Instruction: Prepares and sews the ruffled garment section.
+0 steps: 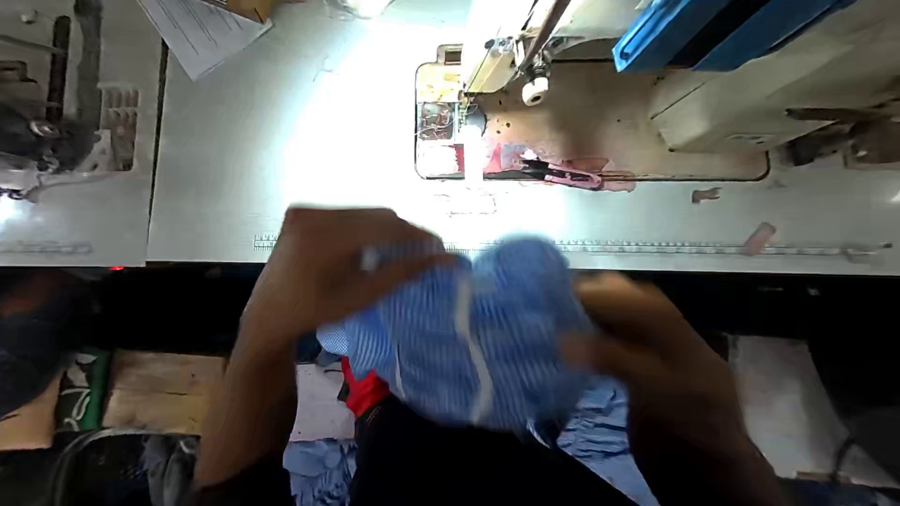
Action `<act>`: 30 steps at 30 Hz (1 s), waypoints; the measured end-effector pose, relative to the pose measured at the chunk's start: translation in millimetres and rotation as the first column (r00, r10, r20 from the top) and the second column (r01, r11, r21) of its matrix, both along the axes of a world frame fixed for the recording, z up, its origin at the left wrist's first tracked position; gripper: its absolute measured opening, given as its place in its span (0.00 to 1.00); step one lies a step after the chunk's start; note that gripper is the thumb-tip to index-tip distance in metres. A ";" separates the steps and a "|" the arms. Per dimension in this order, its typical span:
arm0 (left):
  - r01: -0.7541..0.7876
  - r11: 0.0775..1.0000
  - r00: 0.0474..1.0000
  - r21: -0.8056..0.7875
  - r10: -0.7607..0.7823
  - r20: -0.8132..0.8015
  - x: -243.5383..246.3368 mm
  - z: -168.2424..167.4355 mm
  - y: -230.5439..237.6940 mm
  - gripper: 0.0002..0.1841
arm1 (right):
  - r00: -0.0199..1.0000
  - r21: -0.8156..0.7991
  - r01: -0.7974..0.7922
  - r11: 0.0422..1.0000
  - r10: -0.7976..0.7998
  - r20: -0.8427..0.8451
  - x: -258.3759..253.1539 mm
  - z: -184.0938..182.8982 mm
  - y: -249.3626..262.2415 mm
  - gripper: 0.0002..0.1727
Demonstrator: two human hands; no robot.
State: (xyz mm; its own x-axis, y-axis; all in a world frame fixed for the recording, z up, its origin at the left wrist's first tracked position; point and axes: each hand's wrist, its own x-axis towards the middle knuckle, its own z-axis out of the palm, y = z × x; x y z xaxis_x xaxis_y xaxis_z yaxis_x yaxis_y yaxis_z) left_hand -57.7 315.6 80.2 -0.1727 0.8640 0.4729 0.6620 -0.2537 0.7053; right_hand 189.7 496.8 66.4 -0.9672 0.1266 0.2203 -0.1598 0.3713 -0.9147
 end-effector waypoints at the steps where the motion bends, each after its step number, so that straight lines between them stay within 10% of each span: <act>1: -0.106 0.994 0.993 -0.028 0.105 -0.049 -15.1 -21.2 28.2 0.10 | 0.974 0.080 0.202 0.976 -0.209 0.093 -17.1 -20.3 10.6 0.19; 5: -0.378 0.909 0.923 -0.173 0.355 -0.150 -59.1 -112.6 125.1 0.19 | 0.659 0.567 0.532 0.629 -0.728 0.189 -57.2 -85.3 35.8 0.29; 9: -0.510 0.798 0.846 -0.321 0.397 -0.356 -46.4 -127.1 153.1 0.23 | 0.664 0.707 0.548 0.448 -0.747 -0.042 -78.2 -82.0 20.9 0.24; 30: -0.298 0.942 0.848 -0.153 0.187 -0.495 -56.0 -134.6 156.2 0.16 | 0.824 0.868 0.153 0.472 -0.545 0.151 -119.5 -102.4 55.2 0.33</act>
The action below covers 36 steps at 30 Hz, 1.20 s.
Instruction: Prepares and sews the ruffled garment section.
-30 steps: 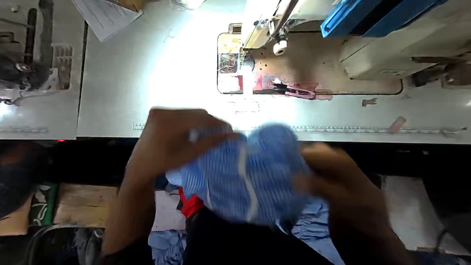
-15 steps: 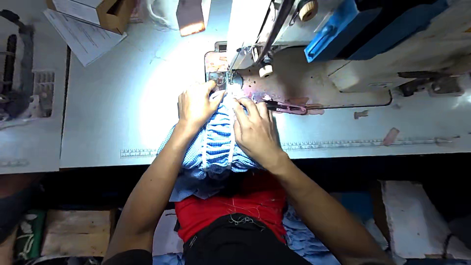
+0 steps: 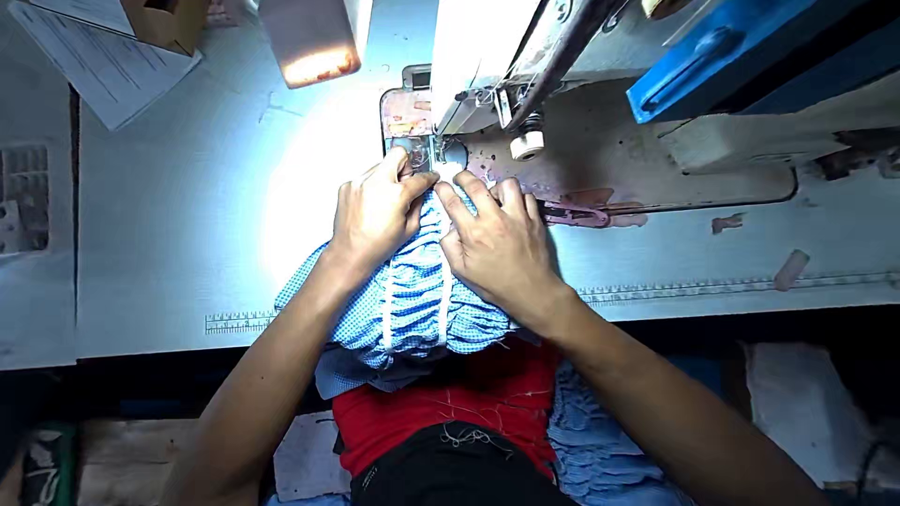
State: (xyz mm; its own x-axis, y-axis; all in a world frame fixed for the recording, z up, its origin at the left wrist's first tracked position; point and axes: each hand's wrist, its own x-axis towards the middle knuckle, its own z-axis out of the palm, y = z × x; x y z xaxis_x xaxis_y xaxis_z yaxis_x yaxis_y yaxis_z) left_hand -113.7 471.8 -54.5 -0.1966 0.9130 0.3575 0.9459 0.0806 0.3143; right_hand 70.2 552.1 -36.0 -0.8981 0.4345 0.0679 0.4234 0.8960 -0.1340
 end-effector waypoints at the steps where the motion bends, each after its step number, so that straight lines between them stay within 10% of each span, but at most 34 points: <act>1: -0.008 1.000 1.000 0.005 0.008 -0.002 0.2 -0.5 0.6 0.16 | 1.000 -0.001 -0.007 1.000 0.007 -0.007 -0.3 -0.8 3.1 0.33; 36: -0.021 0.999 0.995 -0.031 0.024 0.097 -4.3 -0.8 6.2 0.16 | 0.993 0.032 0.114 0.993 -0.114 -0.015 -8.5 -7.4 6.5 0.32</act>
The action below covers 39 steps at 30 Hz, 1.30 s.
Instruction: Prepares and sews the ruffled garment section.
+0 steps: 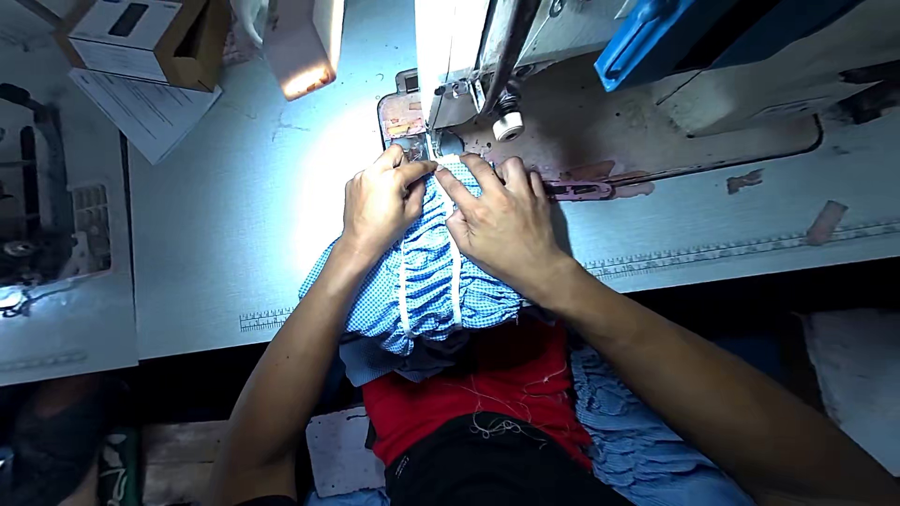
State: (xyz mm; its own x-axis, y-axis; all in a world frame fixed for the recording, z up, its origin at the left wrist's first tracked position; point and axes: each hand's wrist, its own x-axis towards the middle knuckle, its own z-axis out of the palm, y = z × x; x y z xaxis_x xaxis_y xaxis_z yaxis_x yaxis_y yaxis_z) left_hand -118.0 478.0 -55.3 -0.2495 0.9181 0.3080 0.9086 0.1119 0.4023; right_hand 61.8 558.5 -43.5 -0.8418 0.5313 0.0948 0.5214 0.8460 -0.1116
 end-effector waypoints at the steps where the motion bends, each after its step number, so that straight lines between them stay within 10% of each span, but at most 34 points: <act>1: -0.004 1.000 1.000 -0.006 0.004 0.000 0.3 0.0 0.2 0.16 | 1.000 0.000 -0.005 1.000 0.005 -0.004 0.4 -0.7 0.4 0.32; 7: 0.019 0.996 1.000 -0.091 -0.017 0.012 -0.1 1.4 0.9 0.17 | 0.853 -0.296 -0.106 0.949 -0.067 -0.517 40.8 7.8 24.4 0.20; 13: 0.012 0.997 1.000 -0.078 -0.014 -0.025 -4.3 -1.3 1.1 0.17 | 0.792 -0.479 -0.002 0.878 -0.292 -0.537 82.3 11.4 23.1 0.16; 26: 0.037 0.998 0.995 -0.051 -0.041 -0.091 40.3 4.9 -29.4 0.30 | 0.940 -0.052 -0.068 0.996 0.047 -0.337 6.9 -5.8 5.2 0.17; 39: 0.385 0.915 0.922 0.120 -0.375 -0.100 34.3 0.5 -33.4 0.12 | 0.954 -0.052 -0.071 0.996 0.053 -0.295 9.2 -2.8 12.9 0.20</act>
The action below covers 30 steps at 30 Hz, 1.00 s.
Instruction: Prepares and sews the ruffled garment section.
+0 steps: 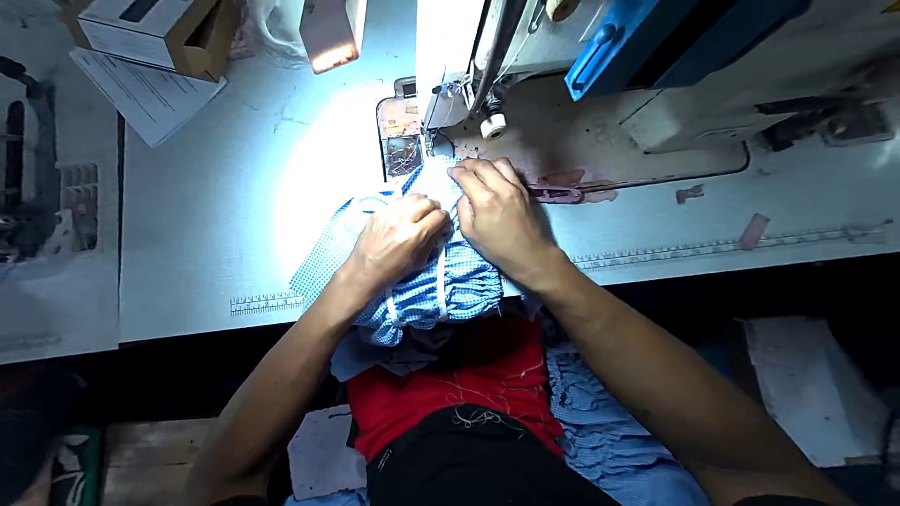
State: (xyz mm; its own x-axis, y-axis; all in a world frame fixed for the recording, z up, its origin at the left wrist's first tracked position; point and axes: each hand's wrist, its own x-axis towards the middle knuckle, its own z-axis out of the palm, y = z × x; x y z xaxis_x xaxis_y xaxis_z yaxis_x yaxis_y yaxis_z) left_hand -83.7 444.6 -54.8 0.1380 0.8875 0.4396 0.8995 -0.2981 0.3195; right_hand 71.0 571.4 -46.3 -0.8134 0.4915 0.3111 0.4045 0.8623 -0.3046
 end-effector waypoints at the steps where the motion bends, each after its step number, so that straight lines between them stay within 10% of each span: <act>1: 0.002 1.000 1.000 -0.012 -0.002 0.024 1.4 -0.1 -3.8 0.11 | 1.000 -0.001 0.003 1.000 -0.003 0.007 -0.3 0.4 0.9 0.20; 30: -0.011 0.999 0.996 -0.040 0.015 0.087 -0.9 3.2 -10.2 0.16 | 0.998 0.015 -0.065 0.998 0.065 0.003 -14.4 -1.1 13.2 0.15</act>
State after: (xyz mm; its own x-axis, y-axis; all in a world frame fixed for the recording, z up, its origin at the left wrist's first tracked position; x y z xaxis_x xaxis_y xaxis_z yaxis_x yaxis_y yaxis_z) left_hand -84.6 434.4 -51.5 0.0888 0.9057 0.4145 0.8713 -0.2723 0.4083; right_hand 56.6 584.6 -47.4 -0.8443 0.4327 0.3160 0.3481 0.8913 -0.2905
